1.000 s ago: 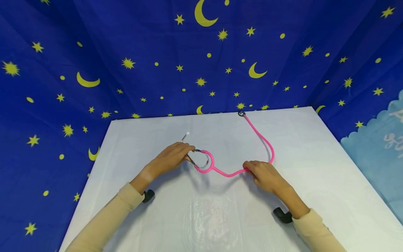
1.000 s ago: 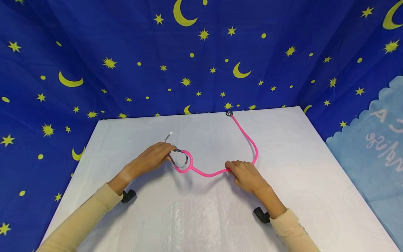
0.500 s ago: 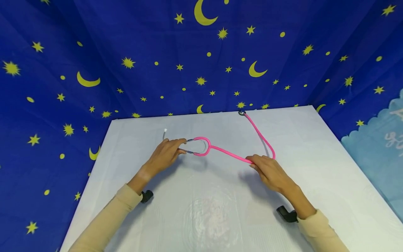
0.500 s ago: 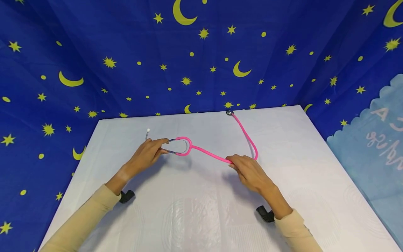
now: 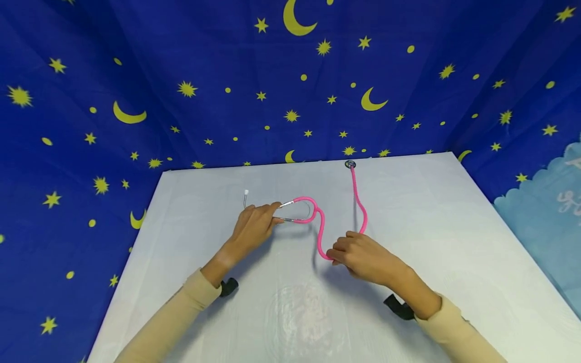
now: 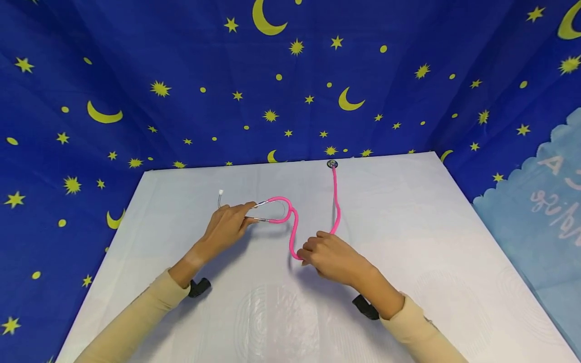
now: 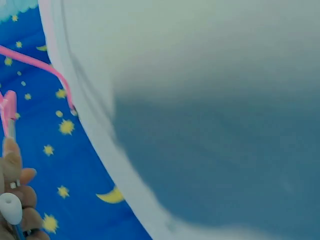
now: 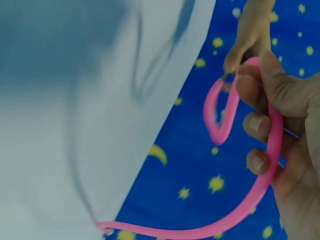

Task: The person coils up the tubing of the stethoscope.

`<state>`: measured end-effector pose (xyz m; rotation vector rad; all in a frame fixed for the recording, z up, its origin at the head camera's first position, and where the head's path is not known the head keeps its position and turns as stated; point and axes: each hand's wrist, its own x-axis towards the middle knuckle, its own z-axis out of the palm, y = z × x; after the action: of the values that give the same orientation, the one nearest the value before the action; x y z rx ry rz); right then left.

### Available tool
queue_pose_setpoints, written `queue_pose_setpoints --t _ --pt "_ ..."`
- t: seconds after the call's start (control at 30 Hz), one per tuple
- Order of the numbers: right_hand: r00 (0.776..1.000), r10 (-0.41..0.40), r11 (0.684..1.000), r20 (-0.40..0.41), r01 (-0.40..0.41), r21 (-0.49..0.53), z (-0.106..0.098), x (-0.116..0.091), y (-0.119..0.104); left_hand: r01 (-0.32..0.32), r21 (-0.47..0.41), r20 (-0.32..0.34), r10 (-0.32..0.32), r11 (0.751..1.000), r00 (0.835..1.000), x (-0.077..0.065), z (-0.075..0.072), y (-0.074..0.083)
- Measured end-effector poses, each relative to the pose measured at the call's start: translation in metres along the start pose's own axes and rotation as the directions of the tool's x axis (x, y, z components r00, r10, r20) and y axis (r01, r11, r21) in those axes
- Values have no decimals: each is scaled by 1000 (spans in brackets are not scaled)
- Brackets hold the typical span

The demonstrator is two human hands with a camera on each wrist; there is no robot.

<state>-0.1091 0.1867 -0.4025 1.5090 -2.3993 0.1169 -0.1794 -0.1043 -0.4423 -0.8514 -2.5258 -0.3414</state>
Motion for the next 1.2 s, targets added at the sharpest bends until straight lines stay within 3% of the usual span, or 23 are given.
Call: queue_pose_setpoints --t 0.17,0.3,0.5,0.7,0.8,0.97,1.07,1.13,1.2 --pt "997 -73 997 -9 73 1 -7 18 0 -76 73 18 75 994 997 0 4 19" --pt "993 -66 993 -97 75 90 -11 27 9 -179 68 50 176 981 983 -5 4 29" --pt "981 25 973 -193 21 232 -8 30 26 -322 -10 16 323 947 946 -9 2 41" --pt "977 141 945 -158 -86 315 3 31 37 -437 -59 -96 430 898 898 -9 -4 53" --pt "970 208 913 -124 -147 381 7 29 41 -438 -83 -152 423 895 893 -8 -7 57" --pt "955 283 837 -86 -202 509 13 26 42 -395 -127 -216 364 910 906 -7 -11 59" --pt "946 297 847 -130 -198 494 20 25 39 -365 -137 -258 323 921 911 -6 -14 59" --pt "936 297 871 -190 -184 456 26 24 36 -340 -137 -294 289 930 911 -4 -17 59" --pt "930 258 916 -260 -150 373 33 23 32 -311 -139 -324 254 940 912 -2 -19 58"
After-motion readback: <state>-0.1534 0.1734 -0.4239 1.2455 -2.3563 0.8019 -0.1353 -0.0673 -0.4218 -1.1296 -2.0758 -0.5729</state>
